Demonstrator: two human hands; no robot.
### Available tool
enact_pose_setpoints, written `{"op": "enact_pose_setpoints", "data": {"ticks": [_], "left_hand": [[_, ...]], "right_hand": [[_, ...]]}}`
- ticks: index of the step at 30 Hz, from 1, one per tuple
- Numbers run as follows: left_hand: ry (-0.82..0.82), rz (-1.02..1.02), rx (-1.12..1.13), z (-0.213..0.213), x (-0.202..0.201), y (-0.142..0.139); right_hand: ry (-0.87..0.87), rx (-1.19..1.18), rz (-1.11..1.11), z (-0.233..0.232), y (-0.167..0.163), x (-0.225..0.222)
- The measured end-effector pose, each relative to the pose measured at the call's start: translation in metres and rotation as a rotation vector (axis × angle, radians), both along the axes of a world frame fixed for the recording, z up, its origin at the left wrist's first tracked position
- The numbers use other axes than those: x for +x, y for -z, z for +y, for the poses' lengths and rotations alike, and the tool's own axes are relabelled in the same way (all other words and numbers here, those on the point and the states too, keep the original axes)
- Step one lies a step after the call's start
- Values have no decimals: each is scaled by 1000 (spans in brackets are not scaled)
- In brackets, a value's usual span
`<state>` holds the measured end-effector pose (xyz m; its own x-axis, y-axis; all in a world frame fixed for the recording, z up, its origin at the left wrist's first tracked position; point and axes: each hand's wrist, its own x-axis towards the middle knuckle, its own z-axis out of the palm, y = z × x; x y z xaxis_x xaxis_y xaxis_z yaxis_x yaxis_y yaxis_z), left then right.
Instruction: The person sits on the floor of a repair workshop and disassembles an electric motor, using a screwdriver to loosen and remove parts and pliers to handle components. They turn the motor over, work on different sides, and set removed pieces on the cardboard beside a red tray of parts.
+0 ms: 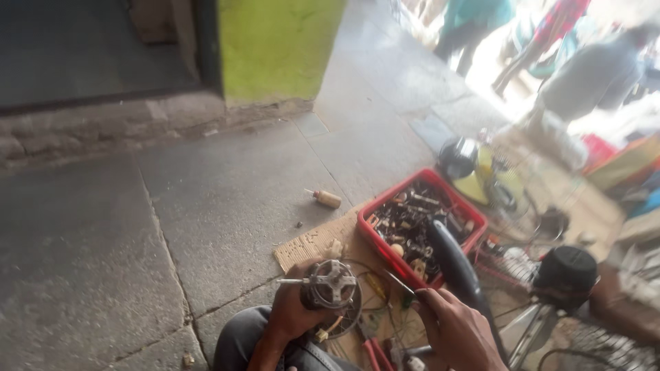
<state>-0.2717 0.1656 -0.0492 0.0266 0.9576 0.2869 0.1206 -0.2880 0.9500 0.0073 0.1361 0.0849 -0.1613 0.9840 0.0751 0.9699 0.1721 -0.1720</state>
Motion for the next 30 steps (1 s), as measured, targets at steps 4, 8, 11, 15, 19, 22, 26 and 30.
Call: {"op": "enact_pose_setpoints", "data": {"ticks": [4, 8, 11, 15, 19, 22, 26, 30], "left_hand": [[-27, -60, 9, 1, 42, -5], [64, -204, -105, 5, 80, -21], [85, -200, -116, 5, 105, -36], [65, -288, -198, 2, 122, -43], [-16, -148, -148, -11, 134, -49], [-50, -120, -209, -21, 140, -53], [-86, -91, -145, -33, 145, -55], [-93, -75, 140, -40, 150, -55]], "right_hand": [[-139, -66, 37, 2, 29, 69], [-347, -147, -2, 24, 48, 115], [-258, -4, 274, 18, 49, 146], [-171, 102, 321, 7, 40, 178], [-78, 180, 374, -10, 29, 200], [-19, 148, 366, -23, 22, 206], [-69, 153, 421, -34, 15, 204], [-101, 195, 433, -34, 15, 201]]}}
